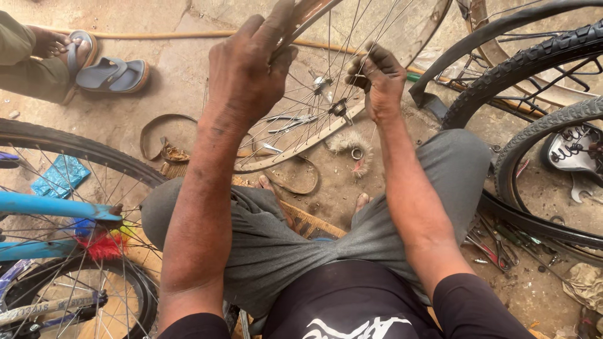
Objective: The person is repairing a bicycle wheel hub while sitting on the floor. They use pliers and a wrench to remove the hub components, including the axle and bearings, and then reassemble the parts.
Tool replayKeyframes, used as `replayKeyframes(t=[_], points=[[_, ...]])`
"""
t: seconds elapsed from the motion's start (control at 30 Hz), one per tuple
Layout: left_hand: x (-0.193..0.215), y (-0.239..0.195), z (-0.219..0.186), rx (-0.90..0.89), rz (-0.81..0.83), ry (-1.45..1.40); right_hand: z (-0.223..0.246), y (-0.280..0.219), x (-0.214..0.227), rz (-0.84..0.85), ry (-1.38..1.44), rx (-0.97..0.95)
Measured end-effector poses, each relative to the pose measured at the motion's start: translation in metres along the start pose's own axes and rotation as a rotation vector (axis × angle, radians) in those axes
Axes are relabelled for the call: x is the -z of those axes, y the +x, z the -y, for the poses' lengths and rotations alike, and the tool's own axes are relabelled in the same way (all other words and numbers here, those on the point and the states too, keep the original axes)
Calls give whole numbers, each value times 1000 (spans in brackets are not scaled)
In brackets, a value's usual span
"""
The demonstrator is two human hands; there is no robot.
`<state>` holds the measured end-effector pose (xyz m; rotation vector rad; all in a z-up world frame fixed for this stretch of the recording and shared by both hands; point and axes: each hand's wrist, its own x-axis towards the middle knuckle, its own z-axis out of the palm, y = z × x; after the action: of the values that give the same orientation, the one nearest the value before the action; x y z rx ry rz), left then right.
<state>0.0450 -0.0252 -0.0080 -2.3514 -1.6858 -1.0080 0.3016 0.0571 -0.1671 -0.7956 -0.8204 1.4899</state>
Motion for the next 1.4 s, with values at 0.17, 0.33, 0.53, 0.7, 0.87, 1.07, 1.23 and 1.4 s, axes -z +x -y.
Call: replayKeyframes(t=[0.17, 0.33, 0.53, 0.7, 0.87, 1.07, 1.23, 1.4], points=[[-2, 0, 7, -77, -9, -88, 21, 10, 7, 72, 89, -442], [-5, 0, 1, -66, 17, -95, 18, 22, 1, 37, -184, -525], [-3, 4, -4, 7, -50, 38, -10, 21, -2, -168, -340, -383], [-10, 7, -9, 87, -28, 89, 22, 17, 3, 59, -265, -454], [-10, 11, -16, 152, -1, -2, 39, 1, -17, -81, -436, -462], [-9, 13, -11, 194, 176, -596, 69, 1, 6, -111, -512, -141], [-28, 21, -33, 477, 129, -1109, 66, -8, 11, -83, -590, -24], [-45, 28, -57, 516, -213, -1264, 102, -30, 2, 114, -444, 189]])
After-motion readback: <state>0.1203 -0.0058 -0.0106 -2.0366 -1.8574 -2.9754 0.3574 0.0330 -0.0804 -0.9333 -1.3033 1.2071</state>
